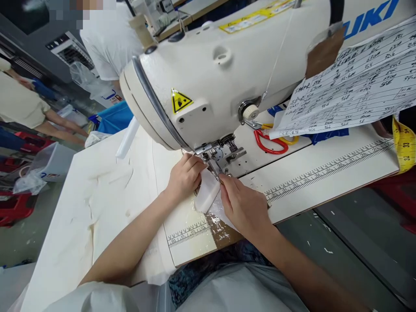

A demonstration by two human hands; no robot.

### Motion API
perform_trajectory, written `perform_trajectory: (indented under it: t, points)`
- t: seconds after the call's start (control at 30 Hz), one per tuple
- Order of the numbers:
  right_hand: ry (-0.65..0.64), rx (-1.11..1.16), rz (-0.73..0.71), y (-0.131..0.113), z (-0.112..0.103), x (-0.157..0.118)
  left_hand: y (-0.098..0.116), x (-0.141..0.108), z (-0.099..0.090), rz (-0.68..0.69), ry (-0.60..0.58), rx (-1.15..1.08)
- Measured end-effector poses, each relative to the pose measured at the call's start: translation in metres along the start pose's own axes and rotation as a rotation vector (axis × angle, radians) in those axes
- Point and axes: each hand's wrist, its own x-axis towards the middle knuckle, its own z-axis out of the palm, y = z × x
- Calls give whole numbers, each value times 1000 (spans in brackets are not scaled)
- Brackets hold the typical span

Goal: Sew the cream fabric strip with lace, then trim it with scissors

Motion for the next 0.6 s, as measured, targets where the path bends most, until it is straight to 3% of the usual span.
perform_trajectory:
  t: [0.1, 0.23, 0.4, 0.5, 0.6]
  points:
    - [-4, -37, 0, -1, 1, 1, 1, 3, -2, 29, -76, 21]
    - [7, -34, 3, -1, -7, -6, 1, 3, -10, -49, -171, -119]
    - [-72, 323, 28, 3, -31, -37, 8, 0, -25, -35, -375, -144]
    - [-150, 374, 47, 7, -43, -58, 20, 1, -23, -87, -400, -76]
    - [-160, 328, -55, 13, -50, -76, 35, 1, -15, -212, -383, -3]
